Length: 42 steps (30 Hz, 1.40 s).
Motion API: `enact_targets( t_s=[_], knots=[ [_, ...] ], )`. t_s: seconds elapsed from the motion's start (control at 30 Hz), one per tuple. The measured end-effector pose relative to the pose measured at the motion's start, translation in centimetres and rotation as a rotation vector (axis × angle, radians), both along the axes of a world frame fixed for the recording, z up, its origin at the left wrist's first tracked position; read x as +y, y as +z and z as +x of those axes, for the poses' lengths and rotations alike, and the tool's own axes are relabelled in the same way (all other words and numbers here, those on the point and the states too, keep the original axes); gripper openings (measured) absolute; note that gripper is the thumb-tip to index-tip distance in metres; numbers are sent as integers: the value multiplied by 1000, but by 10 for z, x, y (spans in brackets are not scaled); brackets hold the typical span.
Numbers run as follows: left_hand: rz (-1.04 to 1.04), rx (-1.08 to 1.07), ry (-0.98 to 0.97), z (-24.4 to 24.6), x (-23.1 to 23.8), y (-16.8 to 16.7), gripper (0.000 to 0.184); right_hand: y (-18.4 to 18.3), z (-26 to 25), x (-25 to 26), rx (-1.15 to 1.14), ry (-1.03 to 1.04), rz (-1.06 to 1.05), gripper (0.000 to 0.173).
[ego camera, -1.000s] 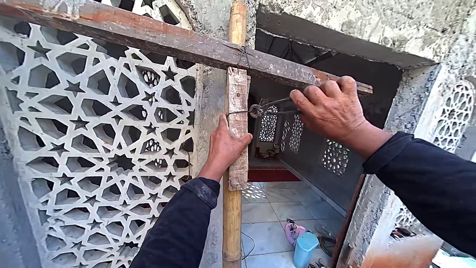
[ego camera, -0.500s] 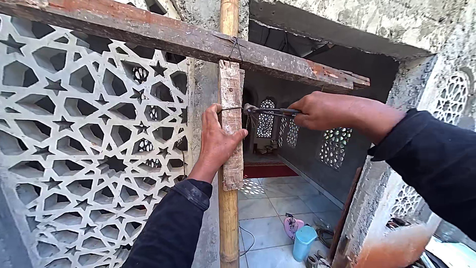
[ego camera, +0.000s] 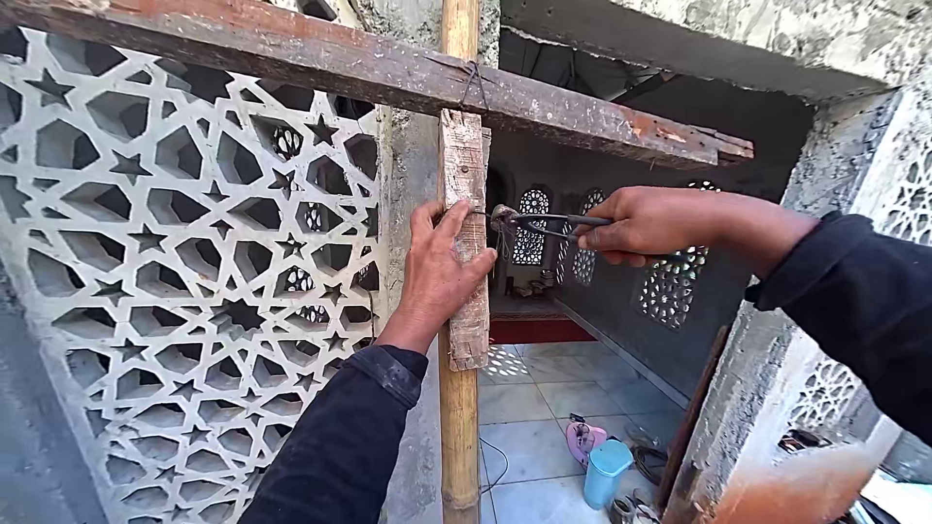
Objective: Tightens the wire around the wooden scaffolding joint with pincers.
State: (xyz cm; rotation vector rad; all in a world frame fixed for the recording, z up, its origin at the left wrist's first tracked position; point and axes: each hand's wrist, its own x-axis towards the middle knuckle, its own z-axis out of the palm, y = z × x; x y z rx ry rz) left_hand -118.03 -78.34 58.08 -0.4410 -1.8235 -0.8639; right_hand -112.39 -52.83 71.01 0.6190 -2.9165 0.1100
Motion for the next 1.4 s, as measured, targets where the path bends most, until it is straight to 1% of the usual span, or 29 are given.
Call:
enact_targets(
  t_s=[0.07,0.1,0.2,0.23,0.27,0.3,0.4,0.47,0.53,0.6,0.67,0.7,0.77,0.83,0.9,0.93,0.97,1.03,1.07,1.1,1.13,1.17,1.2,1.27,1.3,1.33,1.37,1.4],
  knots=[
    [15,69,-60,1,-5,-9,66,-7,0,-2,-191,-6,-173,31],
    [51,88,-87,1,-5,-12,64,-20,-1,-3,-261,12,-282,30],
    [183,115,-154,-3,-1,-17,55,-82,-4,-10,-407,88,-683,27],
    [203,131,-150,-4,0,-18,50,-99,-4,-16,-430,96,-788,26],
    [212,149,-138,-5,0,-19,49,-112,-5,-23,-446,105,-861,25],
    [208,163,-127,-6,0,-20,54,-123,-5,-29,-461,116,-930,24],
    [166,205,-142,-11,-3,-24,77,-147,-4,-49,-463,168,-1119,23],
    [164,221,-182,-16,-5,-23,95,-155,-4,-60,-447,181,-1206,23],
    [225,222,-262,-21,-6,-24,112,-159,-3,-68,-442,171,-1245,22],
    [261,165,-337,-23,-6,-25,121,-161,0,-68,-437,167,-1244,18],
    [177,-28,-323,-9,-8,-23,130,-160,5,-64,-407,174,-1221,13],
    [123,-122,-289,-2,-8,-21,136,-159,6,-61,-381,172,-1194,16],
    [79,-248,-212,7,-6,-15,142,-151,4,-49,-288,122,-1049,34],
    [45,-314,-135,14,-4,-11,137,-133,3,-28,-122,16,-747,54],
    [23,-336,-90,20,-4,-8,129,-107,9,-12,145,-47,-410,57],
    [24,-335,-77,21,-4,-8,126,-96,11,-5,320,-25,-244,55],
    [30,-336,-69,22,-4,-8,124,-86,12,5,511,26,-64,50],
    [38,-340,-57,22,-4,-7,122,-66,6,24,972,167,287,46],
    [42,-337,-56,23,-3,-8,122,-57,4,28,1143,186,390,44],
    [40,-336,-50,22,-2,-8,122,-48,5,28,1217,163,447,42],
    [37,-335,-44,22,-1,-9,122,-40,8,25,1186,120,468,38],
    [34,-334,-37,21,0,-10,122,-34,12,20,1034,78,447,31],
    [33,-332,-34,21,-1,-12,122,-27,16,15,761,46,358,28],
    [22,-341,-18,20,-2,-12,123,-9,13,10,29,-21,-11,40],
    [21,-346,-16,18,-3,-11,123,-1,9,10,-182,-47,-140,41],
    [25,-351,-17,17,-2,-11,123,3,6,11,-263,-55,-193,35],
    [25,-359,-17,17,-2,-12,123,2,6,10,-243,-50,-176,26],
    [26,-354,-12,16,-3,-10,123,1,7,7,-114,-48,-92,24]
  ],
)
